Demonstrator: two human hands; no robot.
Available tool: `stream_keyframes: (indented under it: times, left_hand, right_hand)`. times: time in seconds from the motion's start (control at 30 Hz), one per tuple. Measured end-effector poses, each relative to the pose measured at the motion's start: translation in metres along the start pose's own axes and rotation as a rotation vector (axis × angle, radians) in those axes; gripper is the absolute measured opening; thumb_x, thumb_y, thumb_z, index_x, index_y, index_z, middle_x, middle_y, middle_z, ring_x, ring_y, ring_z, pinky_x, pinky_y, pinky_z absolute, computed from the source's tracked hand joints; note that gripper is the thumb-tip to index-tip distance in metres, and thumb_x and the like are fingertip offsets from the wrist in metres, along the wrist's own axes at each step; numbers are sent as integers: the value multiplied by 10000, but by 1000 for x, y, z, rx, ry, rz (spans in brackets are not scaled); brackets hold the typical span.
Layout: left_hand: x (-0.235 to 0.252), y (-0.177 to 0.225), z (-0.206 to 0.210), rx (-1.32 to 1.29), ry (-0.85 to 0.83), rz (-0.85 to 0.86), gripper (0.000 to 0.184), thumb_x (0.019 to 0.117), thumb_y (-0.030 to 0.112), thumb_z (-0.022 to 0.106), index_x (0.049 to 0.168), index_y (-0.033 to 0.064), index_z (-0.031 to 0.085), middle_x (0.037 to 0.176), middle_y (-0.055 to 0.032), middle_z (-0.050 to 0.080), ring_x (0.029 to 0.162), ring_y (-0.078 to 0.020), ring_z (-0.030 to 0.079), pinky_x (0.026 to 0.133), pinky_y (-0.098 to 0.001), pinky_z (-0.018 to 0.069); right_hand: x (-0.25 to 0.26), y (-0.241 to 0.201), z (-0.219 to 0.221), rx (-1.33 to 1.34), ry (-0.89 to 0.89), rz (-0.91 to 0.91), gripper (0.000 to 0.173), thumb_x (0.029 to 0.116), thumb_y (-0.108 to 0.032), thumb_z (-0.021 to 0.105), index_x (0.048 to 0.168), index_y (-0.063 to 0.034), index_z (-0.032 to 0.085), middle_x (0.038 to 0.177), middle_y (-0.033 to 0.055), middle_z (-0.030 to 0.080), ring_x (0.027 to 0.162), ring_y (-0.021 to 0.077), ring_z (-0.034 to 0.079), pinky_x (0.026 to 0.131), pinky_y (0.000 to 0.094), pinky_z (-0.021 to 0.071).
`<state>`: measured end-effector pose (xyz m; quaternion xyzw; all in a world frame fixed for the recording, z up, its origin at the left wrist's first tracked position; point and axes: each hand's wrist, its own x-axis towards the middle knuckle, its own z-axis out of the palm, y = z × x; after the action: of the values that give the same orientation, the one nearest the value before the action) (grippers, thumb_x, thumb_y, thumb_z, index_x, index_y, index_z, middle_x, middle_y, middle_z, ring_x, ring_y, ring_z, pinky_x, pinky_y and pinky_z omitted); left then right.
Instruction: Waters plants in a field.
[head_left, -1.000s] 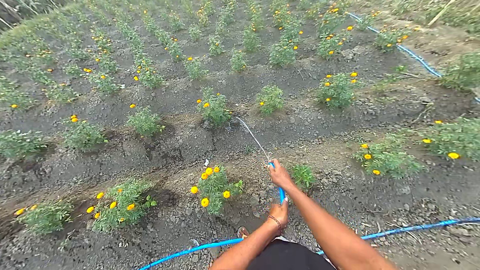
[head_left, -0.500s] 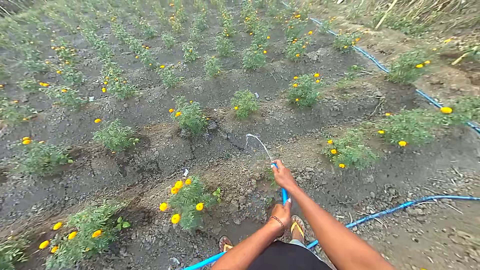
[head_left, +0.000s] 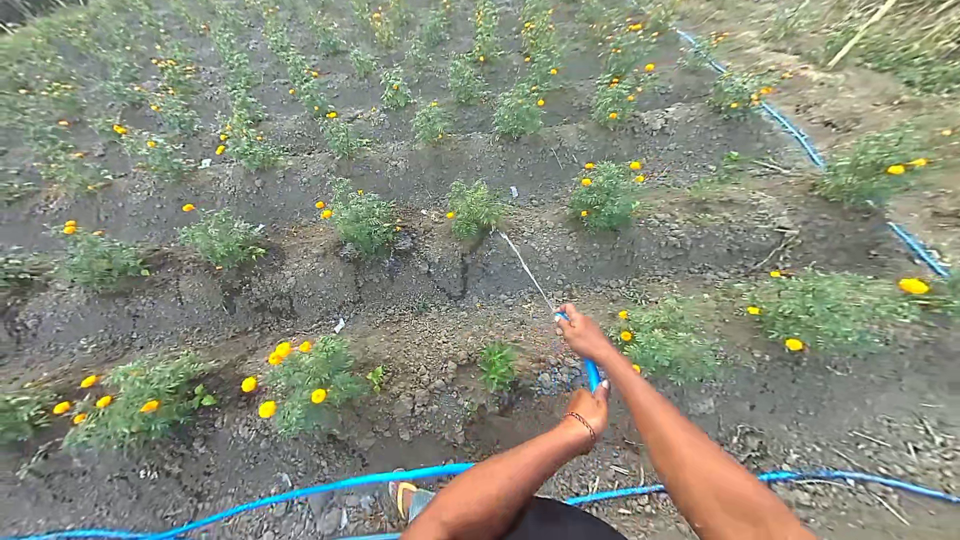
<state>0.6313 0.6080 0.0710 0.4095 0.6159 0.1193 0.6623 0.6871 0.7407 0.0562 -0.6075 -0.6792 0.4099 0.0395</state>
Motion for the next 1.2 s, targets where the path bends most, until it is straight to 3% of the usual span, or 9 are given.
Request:
stream_keyframes:
  times: [0.2, 0.37, 0.5, 0.7, 1.2]
  left_hand:
    - [7, 34, 28, -113, 26, -23, 663, 1116, 529, 183, 1043, -2, 573, 807, -90, 492, 628, -216, 485, 619, -403, 460]
    - [14, 13, 29, -162, 22, -27, 633, 1111, 543, 198, 976, 31, 545, 729, -40, 436, 556, -176, 426, 557, -355, 422]
    - [15, -15, 25, -220, 3, -17, 598, 1112, 537, 225, 934, 56, 531, 670, -15, 429, 505, -150, 421, 508, -323, 415]
    - [10, -43, 12, -216, -15, 14, 575, 1121, 503, 231, 912, 55, 524, 667, -12, 422, 519, -149, 418, 528, -321, 409]
    - [-8, -64, 1, -250, -54, 61, 586, 1119, 514, 223, 922, 54, 528, 671, -16, 439, 520, -150, 442, 529, -318, 431]
  right_hand:
    - [5, 12, -36, -96, -68, -20, 377, 1132, -248, 349, 1444, -78, 476, 1046, 226, 653, 885, 360, 657, 828, 538, 518]
    - [1, 13, -25, -87, -36, -15, 383, 1125, -225, 370, 1451, -49, 468, 1148, 260, 662, 1035, 403, 671, 920, 568, 510]
    - [-5, 13, -3, -61, -3, 5, 370, 1121, -222, 391, 1434, -46, 480, 1111, 246, 668, 998, 391, 677, 890, 552, 523]
    - [-12, 4, 19, -70, 59, 16, 365, 1116, -202, 401, 1435, -43, 479, 1130, 254, 678, 1045, 403, 683, 930, 560, 519]
    - [-30, -27, 36, -162, 29, 54, 375, 1116, -235, 404, 1446, -73, 474, 1115, 239, 682, 1028, 394, 687, 919, 554, 526]
